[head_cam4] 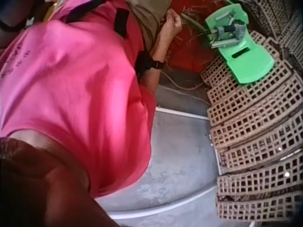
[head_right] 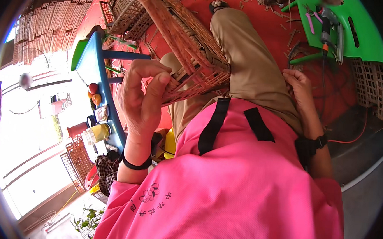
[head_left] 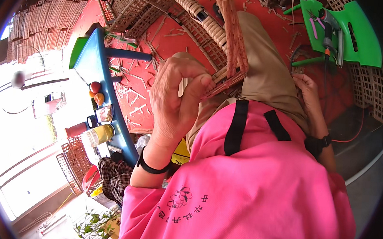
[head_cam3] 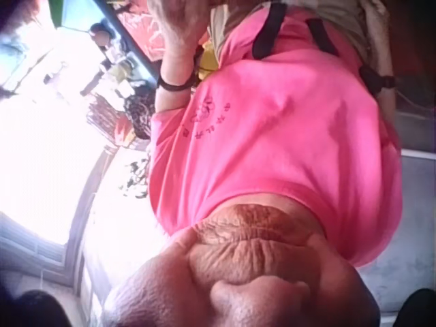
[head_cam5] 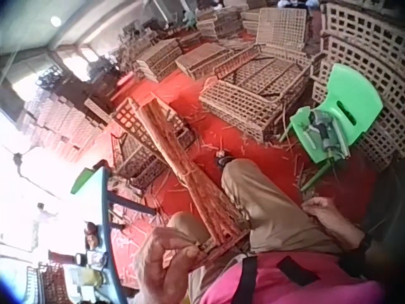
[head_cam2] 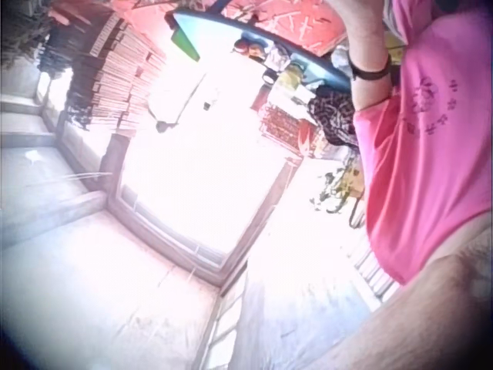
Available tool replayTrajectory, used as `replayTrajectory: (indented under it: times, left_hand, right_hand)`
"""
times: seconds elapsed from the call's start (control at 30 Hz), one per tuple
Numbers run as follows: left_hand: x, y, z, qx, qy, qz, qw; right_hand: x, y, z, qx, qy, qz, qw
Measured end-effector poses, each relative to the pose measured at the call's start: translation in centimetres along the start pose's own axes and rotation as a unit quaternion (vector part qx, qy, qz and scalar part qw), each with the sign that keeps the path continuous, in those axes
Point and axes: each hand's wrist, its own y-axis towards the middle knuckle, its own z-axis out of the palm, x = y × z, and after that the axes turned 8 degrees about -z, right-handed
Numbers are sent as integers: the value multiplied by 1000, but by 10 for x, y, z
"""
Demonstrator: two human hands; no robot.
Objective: Weaving and securing bamboo/wicker strips onto a furniture frame using staple guns and scissors.
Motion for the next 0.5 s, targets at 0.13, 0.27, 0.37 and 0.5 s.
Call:
replayTrajectory:
  times: [0.13, 0.27, 0.37, 0.5]
  left_hand:
    - [5, -11, -1, -68, 144, 182, 970]
    - [3, -28, -1, -107, 216, 210, 948]
    - [1, -34, 0, -107, 236, 207, 943]
    - [2, -34, -3, -94, 248, 211, 941]
  right_hand:
    - [1, 7, 3, 0, 19, 3, 1000]
    - [2, 12, 11, 0, -12, -44, 999]
    - [4, 11, 10, 13, 6, -32, 999]
    - [5, 13, 10, 26, 10, -31, 999]
